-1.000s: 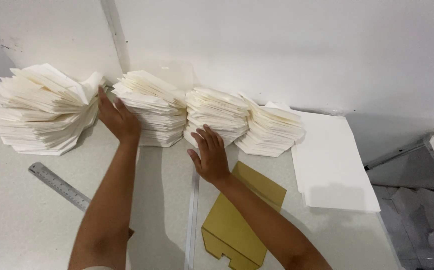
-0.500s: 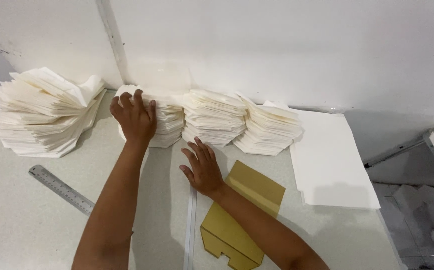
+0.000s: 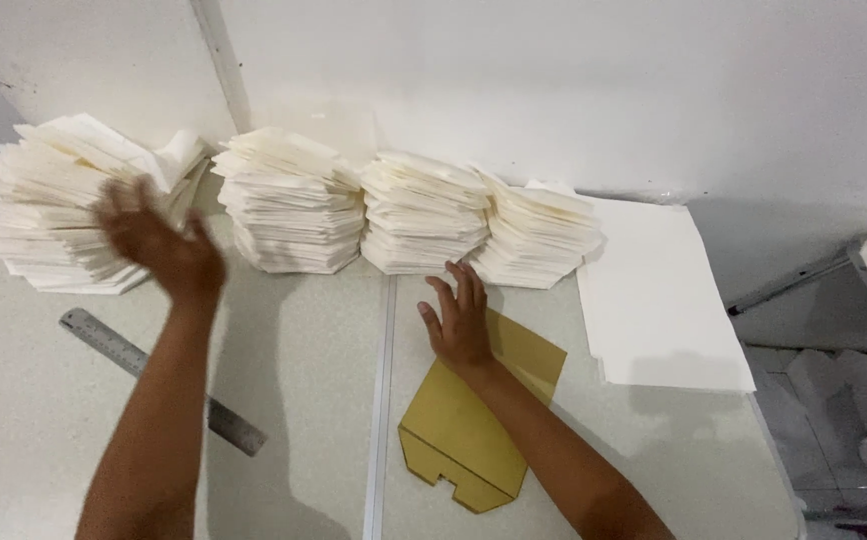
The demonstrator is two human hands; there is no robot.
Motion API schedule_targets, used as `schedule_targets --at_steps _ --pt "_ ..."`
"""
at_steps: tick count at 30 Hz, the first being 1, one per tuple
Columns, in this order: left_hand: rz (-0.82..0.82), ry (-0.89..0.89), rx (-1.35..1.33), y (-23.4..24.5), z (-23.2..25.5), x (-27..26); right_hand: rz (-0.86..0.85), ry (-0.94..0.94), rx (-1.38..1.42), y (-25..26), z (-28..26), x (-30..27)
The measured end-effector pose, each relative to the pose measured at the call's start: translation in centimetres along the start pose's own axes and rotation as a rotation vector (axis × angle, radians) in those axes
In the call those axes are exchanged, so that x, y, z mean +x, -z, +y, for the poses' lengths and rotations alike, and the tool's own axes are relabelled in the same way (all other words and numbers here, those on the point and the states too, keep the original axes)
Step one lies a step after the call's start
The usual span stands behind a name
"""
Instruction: A person organizes stacks of paper and then folds a sheet of paper around a cardboard template to create an envelope.
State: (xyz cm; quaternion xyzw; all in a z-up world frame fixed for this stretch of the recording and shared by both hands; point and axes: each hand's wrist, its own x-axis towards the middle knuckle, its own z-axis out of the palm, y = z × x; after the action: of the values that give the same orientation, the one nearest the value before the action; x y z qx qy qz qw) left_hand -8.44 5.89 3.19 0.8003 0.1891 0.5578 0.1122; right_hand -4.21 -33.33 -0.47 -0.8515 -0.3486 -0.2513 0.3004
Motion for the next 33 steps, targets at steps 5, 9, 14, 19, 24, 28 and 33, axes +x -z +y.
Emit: schedule_targets --at_steps 5,9,14,19,24,28,33 --pt "0.305 0.478 0.226 -0.1 -10.7 -1.4 -0.017 -0.068 0.018 -0.4 0.8 -1.1" --pt "0.190 0.690 0.068 1.5 -15.0 -2.5 0.004 -0.089 0.006 -0.7 1.1 -0.9" --pt "-0.105 0.859 -0.085 2.9 -13.3 -1.0 -0.024 -0.085 0.011 -0.6 1.0 -1.0" --pt "-0.219 0.970 -0.019 -1.0 -17.9 -0.8 -0.032 -0.073 0.015 -0.9 1.1 -0.9" --pt "-0.196 0.996 -0.079 -2.2 -17.8 -0.5 -0.075 -0.080 -0.005 -0.5 0.7 -0.8" --pt "0.000 0.953 -0.078 -3.1 -18.6 0.5 -0.089 -0.078 -0.004 -0.5 0.6 -0.7" --pt "0.248 0.820 -0.015 -3.4 -23.5 2.1 -0.152 -0.131 -0.011 -0.8 0.7 -0.9"
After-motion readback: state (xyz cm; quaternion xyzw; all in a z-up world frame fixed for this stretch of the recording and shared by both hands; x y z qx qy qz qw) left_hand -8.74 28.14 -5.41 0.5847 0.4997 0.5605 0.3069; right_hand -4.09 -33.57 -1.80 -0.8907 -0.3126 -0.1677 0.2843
